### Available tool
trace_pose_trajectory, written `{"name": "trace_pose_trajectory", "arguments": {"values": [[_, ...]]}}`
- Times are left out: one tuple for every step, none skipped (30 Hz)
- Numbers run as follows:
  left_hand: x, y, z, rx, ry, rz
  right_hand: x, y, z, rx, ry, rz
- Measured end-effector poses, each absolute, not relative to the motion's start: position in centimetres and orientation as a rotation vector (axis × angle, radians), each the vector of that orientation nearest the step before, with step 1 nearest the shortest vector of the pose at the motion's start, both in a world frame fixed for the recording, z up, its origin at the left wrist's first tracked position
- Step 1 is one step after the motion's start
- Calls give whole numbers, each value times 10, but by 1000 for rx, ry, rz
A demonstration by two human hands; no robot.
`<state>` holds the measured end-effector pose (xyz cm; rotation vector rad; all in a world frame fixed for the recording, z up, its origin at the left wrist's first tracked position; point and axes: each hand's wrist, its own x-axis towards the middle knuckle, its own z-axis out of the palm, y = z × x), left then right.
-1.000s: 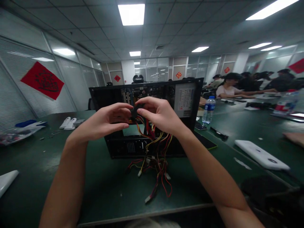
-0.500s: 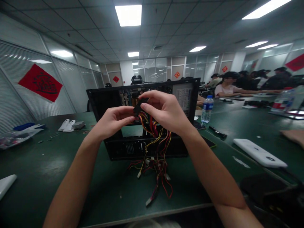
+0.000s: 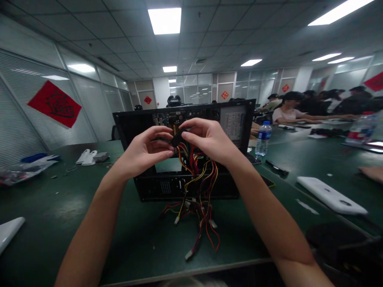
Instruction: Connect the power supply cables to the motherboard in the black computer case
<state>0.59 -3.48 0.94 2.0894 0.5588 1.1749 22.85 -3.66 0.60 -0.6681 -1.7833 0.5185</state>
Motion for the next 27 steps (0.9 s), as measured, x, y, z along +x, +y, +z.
{"name": "trace_pose_trajectory", "arguments": {"values": [[7,-34,8,2077,562,1158,229,-37,6,-672,-1785,516],[8,-32,7,2063,563,1144,229,-37,6,-675,-1788,512],[10,-31,5,2047,561,1136,230,-37,6,-675,-1791,507],[12,-29,3,2030,559,1139,230,-37,6,-674,-1791,499],[14,-26,1,2015,557,1150,230,-37,6,-670,-1791,492],[15,-23,0,2003,558,1162,229,-37,6,-664,-1788,487],[17,-21,-2,1991,561,1167,229,-37,6,-659,-1784,484],[17,-18,-3,1977,565,1160,229,-37,5,-656,-1780,481],[18,-16,-4,1962,567,1146,229,-36,5,-658,-1776,480],[17,-14,-4,1946,567,1129,229,-36,5,-663,-1773,481],[16,-13,-4,1929,564,1116,228,-36,4,-670,-1772,480],[15,-12,-3,1913,561,1112,229,-36,4,-676,-1769,477],[13,-13,-2,1900,560,1118,229,-36,4,-681,-1766,474],[11,-14,0,1891,563,1134,229,-36,4,-684,-1762,469],[9,-15,1,1885,569,1154,229,-36,4,-686,-1760,466],[7,-16,3,1883,579,1177,228,-35,4,-690,-1762,464],[6,-18,4,1885,589,1199,228,-35,4,-694,-1769,468],[5,-19,5,1892,599,1217,227,-34,4,-697,-1780,477],[5,-20,5,1903,607,1231,226,-34,3,-699,-1793,490],[5,-20,5,1916,612,1242,226,-33,3,-700,-1805,504],[6,-21,5,1926,614,1252,225,-32,2,-701,-1815,518],[7,-20,4,1933,616,1257,224,-31,1,-702,-1821,528],[9,-19,3,1937,616,1258,223,-30,0,-706,-1823,537],[10,-18,1,1935,614,1259,223,-29,0,-711,-1822,545],[12,-17,-1,1928,610,1260,223,-28,-1,-715,-1818,552],[14,-16,-3,1918,606,1263,223,-27,-1,-718,-1812,559],[16,-14,-4,1906,599,1270,223,-25,-2,-718,-1805,562]]}}
